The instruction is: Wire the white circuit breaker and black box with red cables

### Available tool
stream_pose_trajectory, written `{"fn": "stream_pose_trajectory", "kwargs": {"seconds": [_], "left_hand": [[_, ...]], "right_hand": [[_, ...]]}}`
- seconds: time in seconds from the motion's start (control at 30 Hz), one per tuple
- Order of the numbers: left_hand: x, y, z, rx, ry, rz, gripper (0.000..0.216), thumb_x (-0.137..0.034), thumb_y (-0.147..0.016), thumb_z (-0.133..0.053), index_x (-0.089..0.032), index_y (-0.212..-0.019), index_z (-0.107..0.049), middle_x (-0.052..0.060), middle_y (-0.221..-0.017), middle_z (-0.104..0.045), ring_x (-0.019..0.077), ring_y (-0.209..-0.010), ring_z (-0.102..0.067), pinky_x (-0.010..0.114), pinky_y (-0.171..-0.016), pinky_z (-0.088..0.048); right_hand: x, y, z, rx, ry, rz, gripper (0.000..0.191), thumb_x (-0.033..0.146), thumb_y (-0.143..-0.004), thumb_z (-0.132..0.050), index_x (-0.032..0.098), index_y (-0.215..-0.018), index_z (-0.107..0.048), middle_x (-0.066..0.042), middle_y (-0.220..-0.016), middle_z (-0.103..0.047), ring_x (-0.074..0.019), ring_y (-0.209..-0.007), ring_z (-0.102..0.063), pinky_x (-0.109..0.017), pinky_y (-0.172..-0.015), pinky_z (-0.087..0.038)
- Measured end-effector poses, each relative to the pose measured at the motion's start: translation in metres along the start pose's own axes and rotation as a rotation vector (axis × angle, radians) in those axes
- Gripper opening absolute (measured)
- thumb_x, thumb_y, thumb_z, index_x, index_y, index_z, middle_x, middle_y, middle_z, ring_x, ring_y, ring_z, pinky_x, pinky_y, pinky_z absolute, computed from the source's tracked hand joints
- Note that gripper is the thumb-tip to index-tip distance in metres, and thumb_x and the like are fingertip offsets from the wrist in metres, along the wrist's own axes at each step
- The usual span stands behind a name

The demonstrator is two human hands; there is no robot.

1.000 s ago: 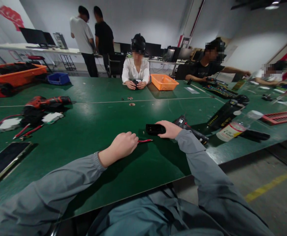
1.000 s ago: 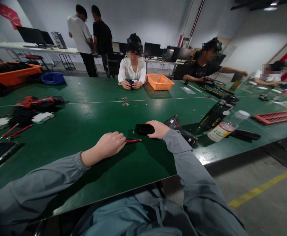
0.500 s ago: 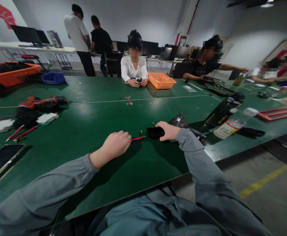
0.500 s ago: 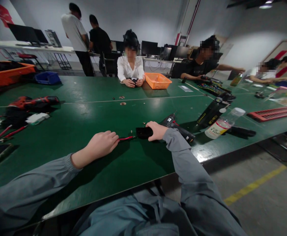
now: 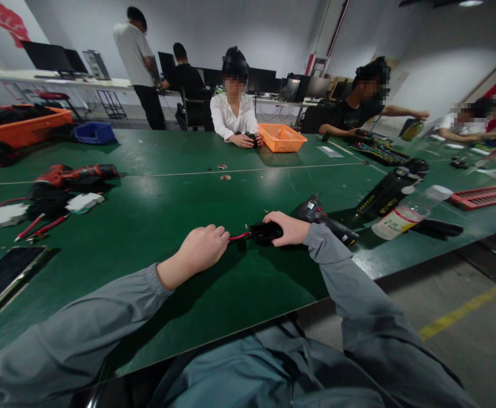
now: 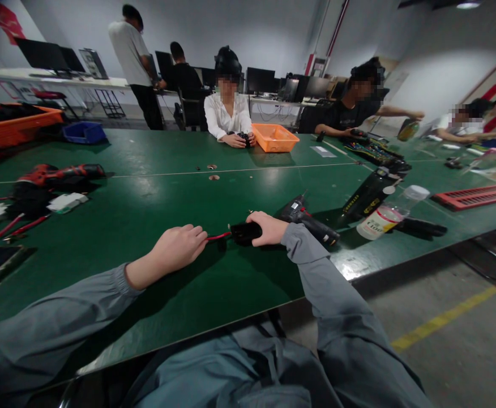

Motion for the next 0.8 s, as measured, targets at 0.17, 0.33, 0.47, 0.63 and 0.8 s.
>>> {"fn": "stream_pose_trajectory", "kwargs": {"seconds": [0.17, 0.33, 0.47, 0.63, 0.8], "left_hand": [[0.0004, 0.0001, 0.0000, -0.003, -0.001, 0.003, 0.029, -0.027, -0.100, -0.038, -0.017, -0.087, -0.062, 0.007, -0.081, -0.063, 0.0217, -0.072, -0.059, 0.032, -0.057, -0.035], [0.0005, 0.0000, -0.0008, -0.006, 0.013, -0.002, 0.026, -0.025, -0.099, -0.040, -0.016, -0.087, -0.062, 0.007, -0.081, -0.064, 0.0206, -0.072, -0.059, 0.030, -0.057, -0.035], [0.0008, 0.0001, -0.0012, -0.003, 0.009, -0.004, 0.026, -0.024, -0.099, -0.041, -0.016, -0.086, -0.062, 0.007, -0.080, -0.063, 0.0209, -0.072, -0.059, 0.031, -0.056, -0.035], [0.0009, 0.0008, -0.0006, -0.003, 0.001, 0.005, 0.027, -0.025, -0.100, -0.040, -0.016, -0.086, -0.061, 0.007, -0.080, -0.063, 0.0205, -0.072, -0.058, 0.030, -0.056, -0.034], [0.0009, 0.0003, -0.0008, 0.002, 0.018, 0.004, 0.027, -0.025, -0.100, -0.040, -0.016, -0.087, -0.062, 0.007, -0.080, -0.063, 0.0203, -0.072, -0.058, 0.030, -0.057, -0.036]], "right_hand": [[-0.0012, -0.0005, -0.0001, -0.013, -0.017, -0.015, 0.051, 0.026, -0.066, -0.074, 0.017, -0.112, -0.055, -0.011, -0.115, -0.057, -0.0271, -0.110, -0.054, -0.046, -0.100, -0.045], [-0.0029, -0.0006, 0.0000, -0.007, -0.031, -0.022, 0.050, 0.026, -0.067, -0.073, 0.017, -0.113, -0.056, -0.011, -0.117, -0.057, -0.0271, -0.111, -0.054, -0.046, -0.101, -0.045], [-0.0014, -0.0025, -0.0009, -0.016, -0.047, -0.017, 0.050, 0.026, -0.067, -0.073, 0.016, -0.113, -0.056, -0.011, -0.116, -0.059, -0.0274, -0.109, -0.056, -0.047, -0.101, -0.044], [-0.0008, -0.0024, 0.0018, -0.006, -0.099, -0.034, 0.050, 0.025, -0.068, -0.073, 0.017, -0.115, -0.056, -0.010, -0.117, -0.059, -0.0273, -0.110, -0.056, -0.047, -0.102, -0.043], [0.0012, -0.0022, 0.0019, 0.030, -0.167, -0.006, 0.051, 0.026, -0.071, -0.072, 0.018, -0.119, -0.055, -0.009, -0.119, -0.059, -0.0257, -0.110, -0.057, -0.046, -0.101, -0.044]]}}
Point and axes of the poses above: each hand's wrist, its own y-axis away from the middle knuckle, its own z-axis out of the back of the hand, x = y × z, the point moved 4 cm from there along -y, towards the middle knuckle
